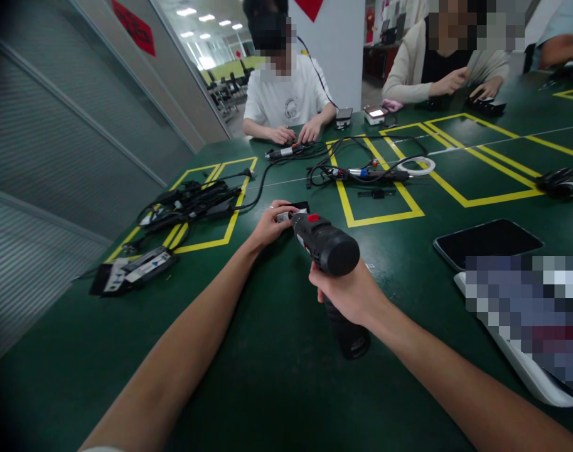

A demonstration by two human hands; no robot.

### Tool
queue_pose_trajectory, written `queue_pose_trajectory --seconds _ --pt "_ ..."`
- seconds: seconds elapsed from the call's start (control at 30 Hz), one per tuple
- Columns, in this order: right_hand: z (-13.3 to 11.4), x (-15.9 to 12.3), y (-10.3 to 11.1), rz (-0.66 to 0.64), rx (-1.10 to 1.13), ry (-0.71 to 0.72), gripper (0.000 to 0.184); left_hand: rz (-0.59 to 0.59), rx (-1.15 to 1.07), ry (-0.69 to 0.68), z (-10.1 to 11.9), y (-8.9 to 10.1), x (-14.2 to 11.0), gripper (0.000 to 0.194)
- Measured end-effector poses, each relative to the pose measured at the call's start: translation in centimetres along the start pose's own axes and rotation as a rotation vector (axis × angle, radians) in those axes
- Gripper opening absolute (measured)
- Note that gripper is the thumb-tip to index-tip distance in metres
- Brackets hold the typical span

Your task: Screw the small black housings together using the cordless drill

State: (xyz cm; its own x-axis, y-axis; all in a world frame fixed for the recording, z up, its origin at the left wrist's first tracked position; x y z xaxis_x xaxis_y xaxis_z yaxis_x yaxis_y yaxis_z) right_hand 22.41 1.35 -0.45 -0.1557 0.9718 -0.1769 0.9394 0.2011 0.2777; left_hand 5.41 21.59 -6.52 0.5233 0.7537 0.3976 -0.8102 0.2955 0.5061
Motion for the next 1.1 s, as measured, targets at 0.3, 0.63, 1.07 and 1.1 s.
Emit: queue_pose_trajectory --seconds 0.3,0.63,1.07,1.1 --pt "-0.35 -0.09 -0.05 0.007 -0.019 -0.055 0.003 -0.007 0.010 0.008 -0.03 -0.04 0.02 0.030" --pt "-0.06 0.00 0.03 0.014 0.007 -0.001 0.004 -0.010 -0.001 -0.022 0.00 0.13 0.02 0.031" --pt "-0.06 0.18 0.12 0.020 0.006 -0.025 0.003 -0.015 -0.004 -0.018 -0.25 -0.02 0.11 0.031" --pt "-0.01 0.24 0.08 0.022 0.018 -0.038 0.003 -0.012 -0.006 -0.022 -0.31 -0.02 0.13 0.030"
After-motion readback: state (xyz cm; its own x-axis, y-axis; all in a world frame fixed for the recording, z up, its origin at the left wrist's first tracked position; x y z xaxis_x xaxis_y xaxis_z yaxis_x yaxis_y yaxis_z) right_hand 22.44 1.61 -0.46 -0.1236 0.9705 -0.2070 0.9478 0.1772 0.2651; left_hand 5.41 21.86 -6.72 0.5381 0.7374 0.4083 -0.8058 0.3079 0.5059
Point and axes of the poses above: each hand's wrist, its own x-axis towards the middle knuckle, its own y-axis out of the back of the hand, z = x × y, the point moved 4 cm from there along x, towards the middle knuckle, and after that the axes turned 11 degrees about -x, right-handed, at the moved point
